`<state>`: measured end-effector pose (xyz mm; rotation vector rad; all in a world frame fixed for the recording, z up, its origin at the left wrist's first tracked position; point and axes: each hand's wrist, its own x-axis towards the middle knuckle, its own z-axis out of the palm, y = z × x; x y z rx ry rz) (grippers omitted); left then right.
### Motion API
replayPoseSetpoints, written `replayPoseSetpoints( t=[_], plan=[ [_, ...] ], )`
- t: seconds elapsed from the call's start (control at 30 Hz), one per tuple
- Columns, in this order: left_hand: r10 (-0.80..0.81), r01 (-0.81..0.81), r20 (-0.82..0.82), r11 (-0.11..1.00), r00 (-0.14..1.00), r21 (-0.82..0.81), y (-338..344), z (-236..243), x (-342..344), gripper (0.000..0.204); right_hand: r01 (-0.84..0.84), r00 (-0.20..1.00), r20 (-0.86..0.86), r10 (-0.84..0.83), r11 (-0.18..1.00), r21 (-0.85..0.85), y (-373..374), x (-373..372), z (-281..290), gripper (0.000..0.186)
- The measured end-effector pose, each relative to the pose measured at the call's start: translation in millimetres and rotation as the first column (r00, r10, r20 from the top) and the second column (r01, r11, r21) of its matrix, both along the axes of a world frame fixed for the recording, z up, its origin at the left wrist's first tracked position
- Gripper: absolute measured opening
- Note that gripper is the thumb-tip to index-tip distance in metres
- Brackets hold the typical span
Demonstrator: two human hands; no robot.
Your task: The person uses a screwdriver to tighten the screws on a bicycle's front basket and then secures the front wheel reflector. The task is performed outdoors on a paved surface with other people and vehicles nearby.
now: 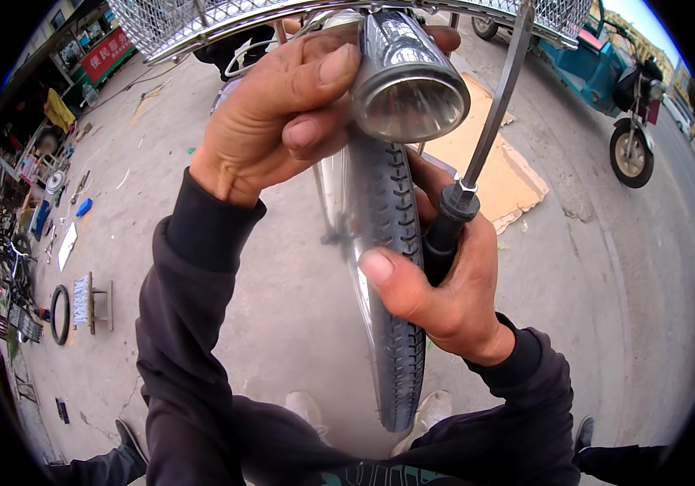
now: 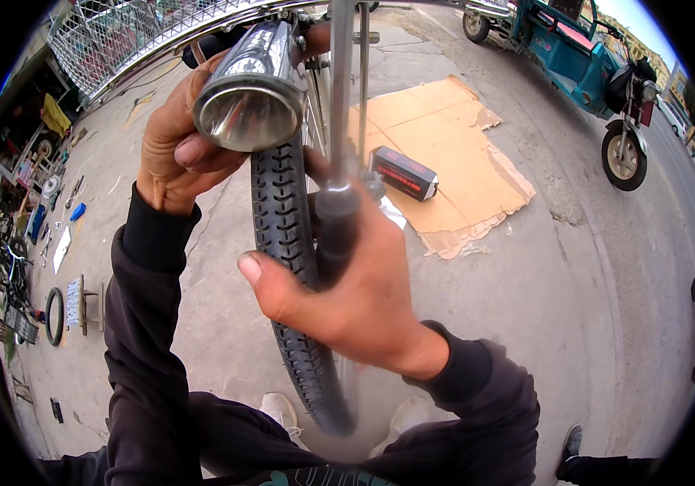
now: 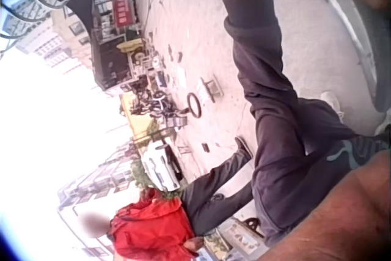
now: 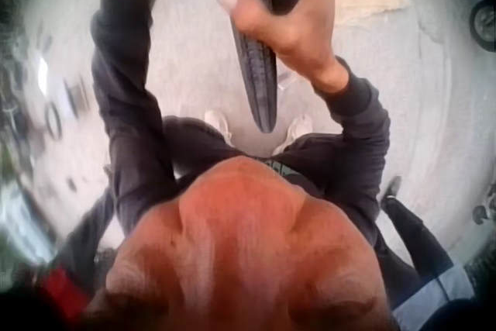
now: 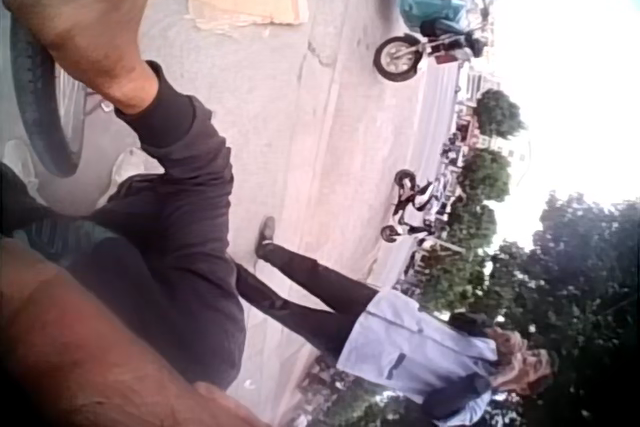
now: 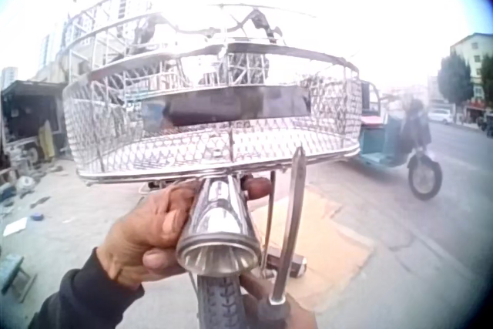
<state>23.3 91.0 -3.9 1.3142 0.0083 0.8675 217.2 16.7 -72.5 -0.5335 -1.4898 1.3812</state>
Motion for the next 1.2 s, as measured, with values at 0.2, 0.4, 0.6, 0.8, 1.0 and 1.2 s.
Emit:
replayPoseSetpoints(
  t=[0.2,0.4,0.6,0.8,1.0,1.2],
  plan=[
    [0.299,-0.298,-0.024,0.954,0.954,0.034,0.8,-11.5,3.9,0.072,0.021,1.0,0.01,-0.021,0.999,0.025,1.2,0.4,0.3,0.086],
    [0.227,-0.221,-0.097,0.973,0.969,0.066,3.2,-16.2,-31.3,0.061,0.034,0.999,0.027,-0.035,0.998,0.047,-0.4,-2.9,2.5,0.09],
    [0.4,-0.413,-0.152,0.908,0.904,-0.073,-41.8,9.5,0.3,0.061,0.055,0.998,0.018,-0.057,0.996,0.073,3.9,13.0,0.9,0.076],
    [0.969,-0.965,0.032,0.242,0.246,0.103,-22.9,-44.6,-34.5,0.027,0.039,0.998,0.043,-0.04,0.999,0.029,-3.4,9.9,7.7,0.082],
    [0.94,-0.94,-0.154,0.323,0.306,0.106,17.5,-19.5,7.3,0.025,0.094,0.992,0.082,-0.096,0.995,0.022,1.9,9.0,4.8,0.089],
    [0.789,-0.863,-0.352,0.481,0.503,-0.155,12.4,-16.7,16.9,0.025,0.115,0.991,0.064,-0.117,0.993,0.027,4.1,16.0,3.9,0.087]
  ],
)
